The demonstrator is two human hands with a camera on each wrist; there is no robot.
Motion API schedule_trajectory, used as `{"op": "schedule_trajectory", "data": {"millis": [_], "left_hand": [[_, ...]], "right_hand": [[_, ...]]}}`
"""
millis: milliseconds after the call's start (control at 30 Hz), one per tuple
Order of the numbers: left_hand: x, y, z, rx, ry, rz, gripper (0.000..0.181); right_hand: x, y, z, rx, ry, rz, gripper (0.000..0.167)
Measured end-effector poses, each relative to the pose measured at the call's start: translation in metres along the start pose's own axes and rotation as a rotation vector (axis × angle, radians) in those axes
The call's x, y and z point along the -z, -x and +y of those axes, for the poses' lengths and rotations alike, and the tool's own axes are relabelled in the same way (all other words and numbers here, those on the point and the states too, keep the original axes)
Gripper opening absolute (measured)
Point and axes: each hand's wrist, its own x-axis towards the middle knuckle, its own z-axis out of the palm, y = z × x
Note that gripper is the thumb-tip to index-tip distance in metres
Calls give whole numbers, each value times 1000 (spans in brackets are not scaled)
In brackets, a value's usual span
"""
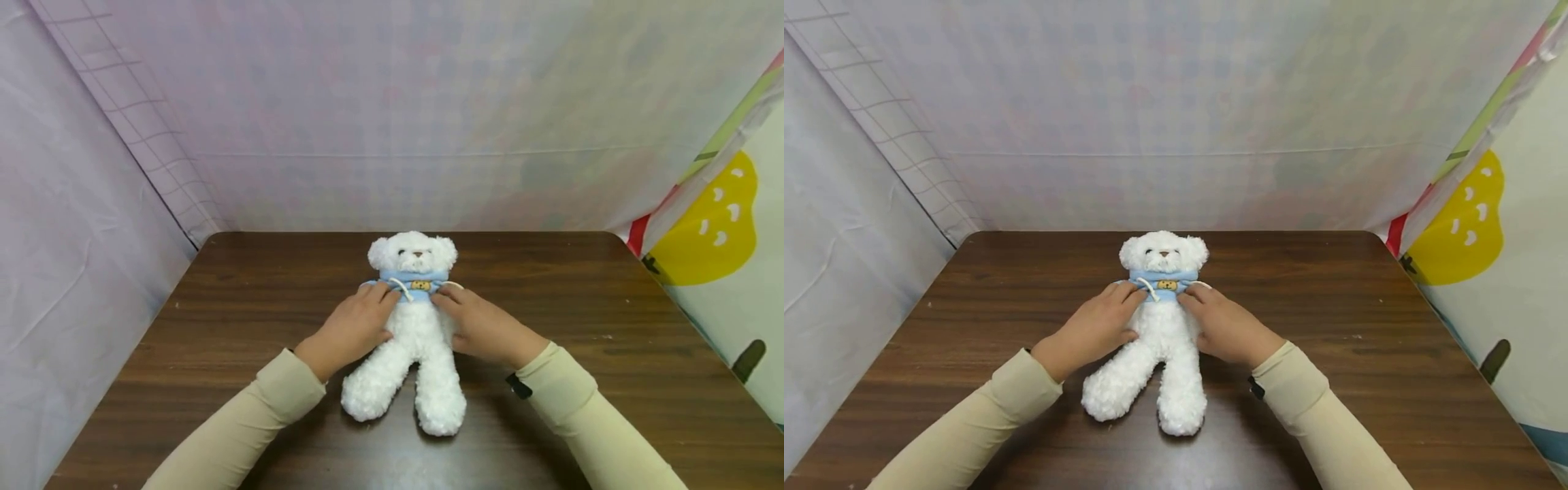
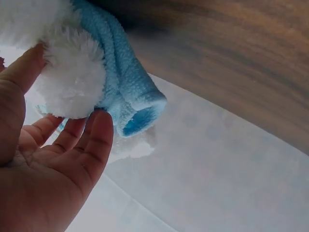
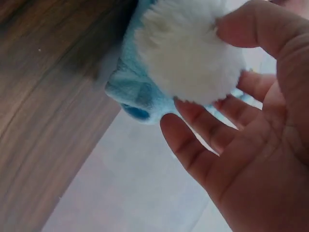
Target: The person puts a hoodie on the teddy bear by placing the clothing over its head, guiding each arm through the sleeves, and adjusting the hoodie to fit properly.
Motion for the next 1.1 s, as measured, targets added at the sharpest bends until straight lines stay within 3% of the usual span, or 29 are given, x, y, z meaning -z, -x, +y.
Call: {"op": "schedule_trajectory", "data": {"millis": [167,267,600,767,1100], "left_hand": [[0,-2,0,-15,-19,2,63],[0,-2,-1,-10,-7,3,63],[-6,-1,2,9,6,58,50],[-6,1,3,-19,-23,128,41],[-10,6,6,-51,-59,171,30]], "right_hand": [[-6,-1,-4,46,196,64,69],[-9,-3,-6,53,262,93,69],[-17,-6,-4,48,288,171,52],[-18,-5,-5,72,326,214,46],[-19,-6,-9,110,358,262,35]]}}
